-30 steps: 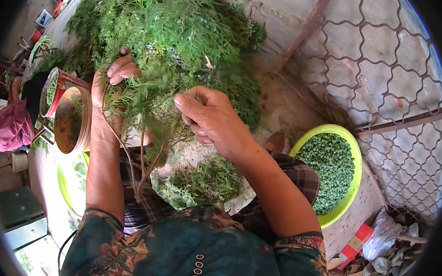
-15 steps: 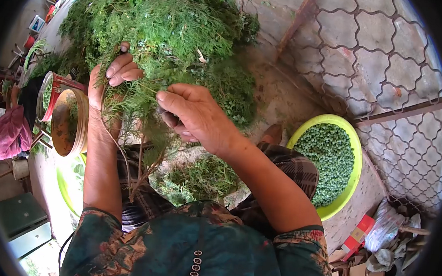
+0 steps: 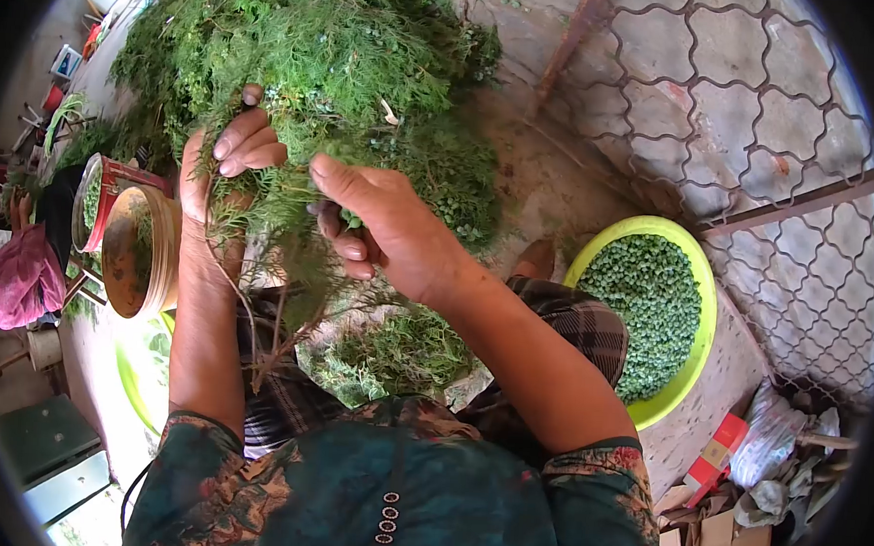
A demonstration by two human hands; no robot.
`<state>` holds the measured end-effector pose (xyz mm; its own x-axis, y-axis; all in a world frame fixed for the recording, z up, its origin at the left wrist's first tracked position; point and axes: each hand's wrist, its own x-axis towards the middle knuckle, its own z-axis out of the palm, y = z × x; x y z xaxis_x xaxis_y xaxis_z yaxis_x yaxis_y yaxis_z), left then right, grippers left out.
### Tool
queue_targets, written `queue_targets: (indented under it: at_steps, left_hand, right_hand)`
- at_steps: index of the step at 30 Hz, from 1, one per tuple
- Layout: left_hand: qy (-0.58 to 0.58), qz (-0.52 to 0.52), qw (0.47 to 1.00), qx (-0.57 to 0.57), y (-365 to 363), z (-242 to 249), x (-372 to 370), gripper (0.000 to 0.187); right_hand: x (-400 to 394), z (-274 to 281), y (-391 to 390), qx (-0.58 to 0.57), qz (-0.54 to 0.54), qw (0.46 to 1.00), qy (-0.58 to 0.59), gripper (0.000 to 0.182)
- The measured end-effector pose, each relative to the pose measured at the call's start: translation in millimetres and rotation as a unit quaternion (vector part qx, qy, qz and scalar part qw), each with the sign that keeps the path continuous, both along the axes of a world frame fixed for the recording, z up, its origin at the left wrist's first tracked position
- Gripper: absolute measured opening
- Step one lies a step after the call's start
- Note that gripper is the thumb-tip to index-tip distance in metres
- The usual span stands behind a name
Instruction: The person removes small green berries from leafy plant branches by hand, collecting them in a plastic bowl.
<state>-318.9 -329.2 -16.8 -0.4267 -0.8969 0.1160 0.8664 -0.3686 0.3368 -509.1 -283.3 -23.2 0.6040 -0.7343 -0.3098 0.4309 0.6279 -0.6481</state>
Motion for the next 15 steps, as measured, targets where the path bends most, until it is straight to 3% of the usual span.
queue_targets:
  at_steps: [1, 2, 7, 9, 11, 13, 14, 15]
  left_hand:
    - [-0.017, 0.007, 1.0, 0.001, 1, 1, -2, 0.023]
    - [-0.042, 0.019, 0.999, -0.002, 1, 1, -1, 0.02]
    - [-0.062, 0.028, 0.998, -0.006, 1, -1, 19, 0.022]
    - [-0.089, 0.151, 0.983, 0.06, 3, 1, 37, 0.038]
    - [-0.003, 0.148, 0.989, -0.018, 4, 5, 36, 0.028]
    - [-0.042, 0.051, 0.995, -0.079, -16, -6, 63, 0.037]
    - [-0.046, -0.062, 0.987, -0.14, -39, -20, 86, 0.047]
    - [-0.039, -0.079, 0.987, -0.137, -45, -24, 74, 0.047]
  right_hand:
    - [0, -1, -1, -0.01, 0.008, 1.0, 0.024, 0.037]
    - [1, 1, -1, 0.0, 0.006, 1.0, 0.019, 0.022]
    - [-2, -1, -2, -0.029, 0.016, 0.999, 0.026, 0.016]
    - [-11, 8, -3, -0.022, 0.001, 0.999, 0.035, 0.013]
    - [-38, 18, 1, -0.131, -0.07, 0.985, 0.09, 0.011]
    - [-77, 26, -1, -0.233, -0.188, 0.939, 0.167, 0.017]
    - [-101, 37, 0, -0.243, -0.246, 0.921, 0.177, 0.02]
    - [-126, 51, 5, -0.252, -0.302, 0.9, 0.186, 0.023]
